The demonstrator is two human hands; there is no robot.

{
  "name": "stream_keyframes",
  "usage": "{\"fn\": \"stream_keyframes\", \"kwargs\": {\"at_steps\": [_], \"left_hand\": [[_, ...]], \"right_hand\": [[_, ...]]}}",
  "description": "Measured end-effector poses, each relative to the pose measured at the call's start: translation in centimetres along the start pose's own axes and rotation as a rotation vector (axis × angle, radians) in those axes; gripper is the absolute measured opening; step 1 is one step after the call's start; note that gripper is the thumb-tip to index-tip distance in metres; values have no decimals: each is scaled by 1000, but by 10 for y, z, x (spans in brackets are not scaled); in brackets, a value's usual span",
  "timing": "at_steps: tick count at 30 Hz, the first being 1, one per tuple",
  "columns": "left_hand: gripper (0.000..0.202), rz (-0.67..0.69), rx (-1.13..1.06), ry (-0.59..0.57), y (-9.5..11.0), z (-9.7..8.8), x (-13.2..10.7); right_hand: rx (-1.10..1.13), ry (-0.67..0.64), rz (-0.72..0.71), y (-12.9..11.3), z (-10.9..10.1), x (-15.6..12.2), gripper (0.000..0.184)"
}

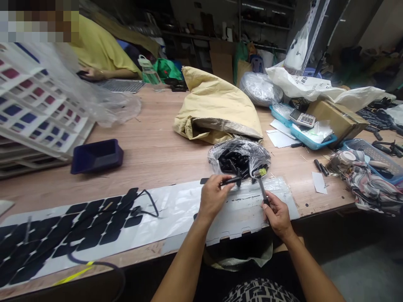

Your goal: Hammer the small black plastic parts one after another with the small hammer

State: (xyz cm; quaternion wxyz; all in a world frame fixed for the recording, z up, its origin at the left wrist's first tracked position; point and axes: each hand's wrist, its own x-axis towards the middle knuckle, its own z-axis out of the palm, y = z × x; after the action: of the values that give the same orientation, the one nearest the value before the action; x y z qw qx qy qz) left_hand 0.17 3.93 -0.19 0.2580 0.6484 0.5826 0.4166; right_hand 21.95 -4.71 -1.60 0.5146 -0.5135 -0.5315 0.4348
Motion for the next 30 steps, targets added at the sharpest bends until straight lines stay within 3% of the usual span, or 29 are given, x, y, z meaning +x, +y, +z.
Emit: {"fn": "stream_keyframes", "kwargs": {"at_steps": [5, 15, 20, 25, 27, 30], "left_hand": [[16, 5, -3, -129, -17, 21, -32], [15, 38, 61, -189, -15, 20, -30], [17, -5, 45, -200, -15, 20, -30], [17, -14, 30, -210, -11, 18, -29], [17, -20, 22, -208, -11, 18, -29], [16, -19, 20, -209, -14, 19, -28]], "right_hand": [[-27, 21, 2, -2, 0, 0, 45], [-124, 4, 31, -18, 2, -21, 46], [-194, 247, -33, -23, 6, -40, 44], [-212, 485, -128, -13, 6, -59, 48], [-245, 462, -165, -8, 4, -65, 49], [-264, 309, -140, -5, 4, -67, 47]]}}
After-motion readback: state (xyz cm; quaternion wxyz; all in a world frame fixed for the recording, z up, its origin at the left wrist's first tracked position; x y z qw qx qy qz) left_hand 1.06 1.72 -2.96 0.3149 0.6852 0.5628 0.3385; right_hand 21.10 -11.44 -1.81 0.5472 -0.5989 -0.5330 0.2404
